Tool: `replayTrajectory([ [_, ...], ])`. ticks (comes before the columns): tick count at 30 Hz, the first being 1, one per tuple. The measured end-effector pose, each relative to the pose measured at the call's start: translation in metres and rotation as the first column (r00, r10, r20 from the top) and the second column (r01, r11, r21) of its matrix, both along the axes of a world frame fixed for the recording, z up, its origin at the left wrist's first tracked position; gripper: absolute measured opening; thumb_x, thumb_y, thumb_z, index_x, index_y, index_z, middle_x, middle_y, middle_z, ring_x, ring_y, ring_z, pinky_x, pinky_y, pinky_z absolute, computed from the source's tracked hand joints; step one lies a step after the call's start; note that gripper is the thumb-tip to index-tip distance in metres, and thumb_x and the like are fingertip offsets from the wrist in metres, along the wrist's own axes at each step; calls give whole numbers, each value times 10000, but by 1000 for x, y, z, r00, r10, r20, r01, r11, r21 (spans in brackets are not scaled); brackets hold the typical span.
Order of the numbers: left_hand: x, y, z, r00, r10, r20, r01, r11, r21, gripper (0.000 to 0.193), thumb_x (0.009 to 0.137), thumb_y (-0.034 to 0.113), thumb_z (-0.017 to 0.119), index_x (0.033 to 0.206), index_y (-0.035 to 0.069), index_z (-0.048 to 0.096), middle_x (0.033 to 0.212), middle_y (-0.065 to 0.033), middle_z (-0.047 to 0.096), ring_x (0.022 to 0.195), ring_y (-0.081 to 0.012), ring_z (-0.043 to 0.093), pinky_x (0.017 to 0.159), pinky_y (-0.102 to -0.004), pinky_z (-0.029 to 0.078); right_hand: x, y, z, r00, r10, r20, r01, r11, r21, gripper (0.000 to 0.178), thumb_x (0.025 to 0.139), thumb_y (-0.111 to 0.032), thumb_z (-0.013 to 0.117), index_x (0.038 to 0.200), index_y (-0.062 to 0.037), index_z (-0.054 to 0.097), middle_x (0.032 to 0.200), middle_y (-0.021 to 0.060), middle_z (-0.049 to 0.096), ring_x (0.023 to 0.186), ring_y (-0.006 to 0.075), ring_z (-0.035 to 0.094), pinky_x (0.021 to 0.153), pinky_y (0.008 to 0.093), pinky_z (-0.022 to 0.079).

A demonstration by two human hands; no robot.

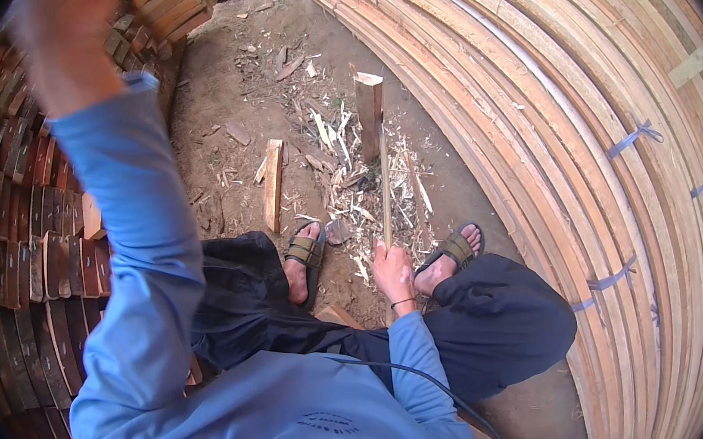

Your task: The person whittles a piece of wood with a small axe while sitting among stacks of timber, removing shavings from the edges.

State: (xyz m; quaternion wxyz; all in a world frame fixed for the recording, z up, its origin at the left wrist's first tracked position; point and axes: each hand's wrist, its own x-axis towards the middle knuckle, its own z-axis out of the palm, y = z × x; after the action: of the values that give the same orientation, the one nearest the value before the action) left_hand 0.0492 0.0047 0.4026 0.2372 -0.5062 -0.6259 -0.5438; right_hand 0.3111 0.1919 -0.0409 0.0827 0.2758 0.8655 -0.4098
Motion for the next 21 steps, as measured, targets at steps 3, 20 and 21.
replayTrajectory([
  [3,-39,45,-134,714,438,546,-165,863,-477,448,939,280,631,1291,5,609,1233,-201,649,1132,-251,631,1020,-402,475,3,9,3,999,-32,5,32,999,1,550,990,-353,486,748,112,651,702,337,609,714,499,644,693,540,502],
  [20,-58,60,-402,534,121,837,-399,909,123,228,970,150,559,804,38,667,865,-71,727,808,-91,587,800,-267,441,10,4,49,950,-138,281,313,454,-834,459,1042,-372,481,683,-88,466,510,-15,448,350,90,422,313,292,319],
  [21,-61,55,-404,559,131,819,-423,894,145,217,979,140,547,827,39,663,897,-79,731,808,-108,602,810,-283,451,10,5,56,960,-170,223,280,641,-715,458,1039,-365,488,693,-65,495,516,28,486,369,137,468,340,329,349],
])
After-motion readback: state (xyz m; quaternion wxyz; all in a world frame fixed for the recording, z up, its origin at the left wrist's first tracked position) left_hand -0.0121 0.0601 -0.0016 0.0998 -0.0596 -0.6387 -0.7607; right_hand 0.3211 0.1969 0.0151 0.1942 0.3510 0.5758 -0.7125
